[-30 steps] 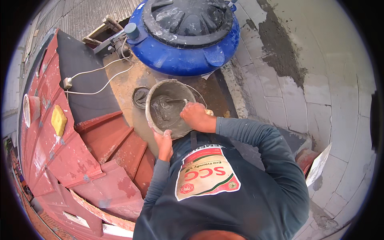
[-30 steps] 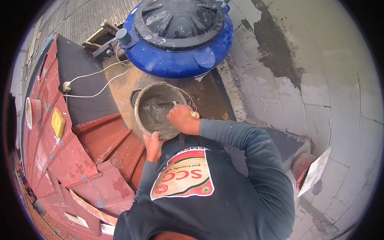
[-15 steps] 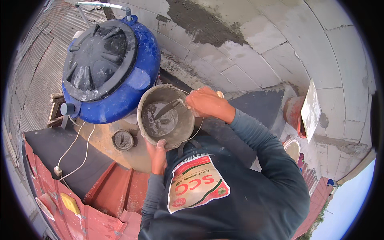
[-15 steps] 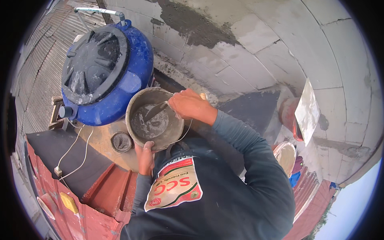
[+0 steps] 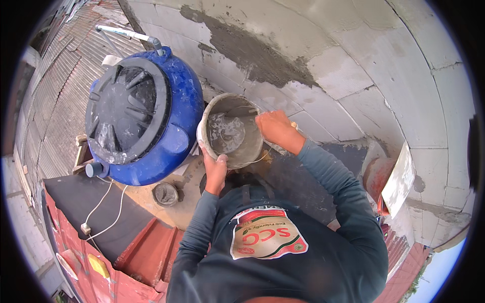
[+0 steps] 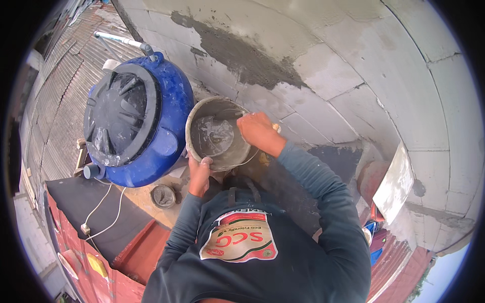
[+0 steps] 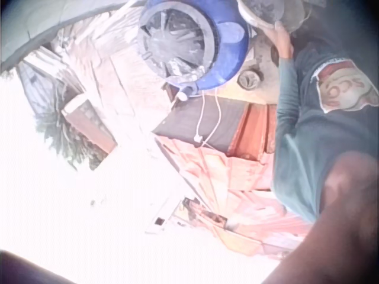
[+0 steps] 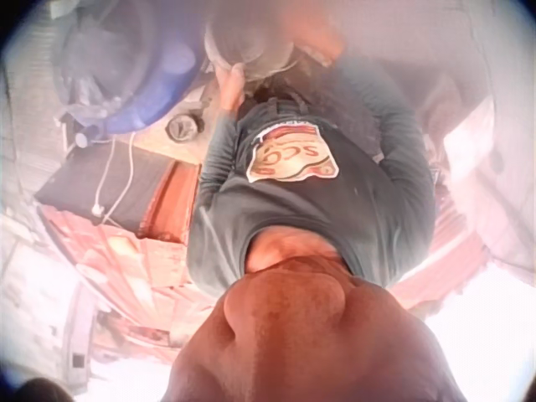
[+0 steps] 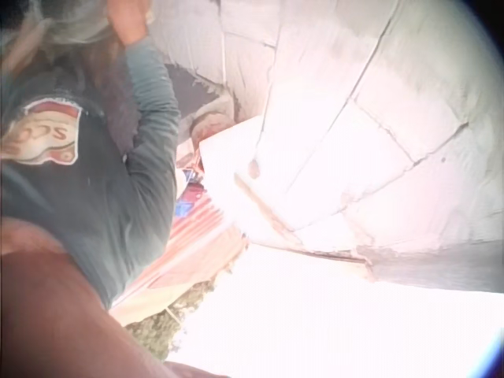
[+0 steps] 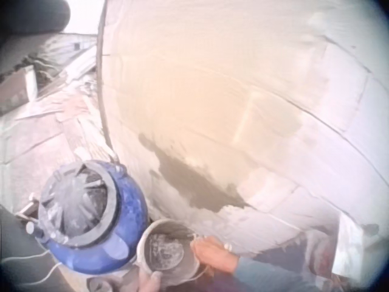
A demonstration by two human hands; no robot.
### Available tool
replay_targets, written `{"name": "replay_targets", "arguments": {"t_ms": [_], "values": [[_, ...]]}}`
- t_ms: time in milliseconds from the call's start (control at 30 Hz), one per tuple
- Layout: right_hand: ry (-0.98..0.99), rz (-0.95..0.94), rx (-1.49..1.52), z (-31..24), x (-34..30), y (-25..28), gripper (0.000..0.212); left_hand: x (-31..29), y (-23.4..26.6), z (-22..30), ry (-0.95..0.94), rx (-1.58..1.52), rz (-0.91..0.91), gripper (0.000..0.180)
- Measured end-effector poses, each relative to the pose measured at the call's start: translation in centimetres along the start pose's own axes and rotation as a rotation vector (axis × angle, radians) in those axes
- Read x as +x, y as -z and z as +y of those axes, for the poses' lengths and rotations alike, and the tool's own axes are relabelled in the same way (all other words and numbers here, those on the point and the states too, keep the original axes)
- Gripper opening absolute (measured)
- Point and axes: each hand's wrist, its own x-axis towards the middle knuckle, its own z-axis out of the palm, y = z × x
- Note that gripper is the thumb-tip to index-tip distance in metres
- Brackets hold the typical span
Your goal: The person applies mortar to a concrete block wall using a trowel, spreading the mixture across the surface and edges, then refills the trowel from a bucket of cement.
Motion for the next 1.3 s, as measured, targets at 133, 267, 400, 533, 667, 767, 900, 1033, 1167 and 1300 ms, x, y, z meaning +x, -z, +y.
{"name": "replay_targets", "arguments": {"t_ms": [133,267,400,533,667,767,900,1033,1167,1300], "values": [[0.052,-0.117,0.001,0.2,2.1,-1.5,0.015,3.5,-1.1,0.4,-0.066,0.101,-0.056,0.099],[0.058,-0.145,0.031,0.4,3.6,3.9,0.014,5.7,-0.8,3.2,-0.097,0.059,-0.104,0.098],[-0.041,-0.128,-0.056,1.5,6.1,5.5,0.014,7.5,-0.9,5.3,-0.128,0.220,-0.137,0.098],[-0.039,-0.238,-0.019,3.4,9.7,5.0,0.018,9.7,-1.5,6.7,-0.225,0.330,-0.191,0.096],[-0.224,-0.553,0.119,5.4,12.9,7.7,0.022,10.8,-2.1,7.7,-0.240,0.340,-0.225,0.095],[-0.430,-0.715,0.419,7.8,13.1,7.7,0.024,11.1,-2.2,8.2,-0.216,0.341,-0.244,0.097],[-0.421,-0.896,0.820,12.4,10.2,1.8,0.032,10.8,-2.5,8.0,-0.254,0.413,-0.267,0.098],[-0.551,-0.643,1.367,10.2,5.4,-4.8,0.043,11.5,-1.8,7.0,-0.231,0.418,-0.293,0.098],[-0.578,-0.589,1.593,8.4,3.2,-4.0,0.043,11.9,-1.5,6.5,-0.114,0.323,-0.289,0.098],[-0.531,-0.495,1.573,8.6,2.4,-2.2,0.036,12.9,-1.5,5.6,-0.010,0.126,-0.276,0.098]]}}
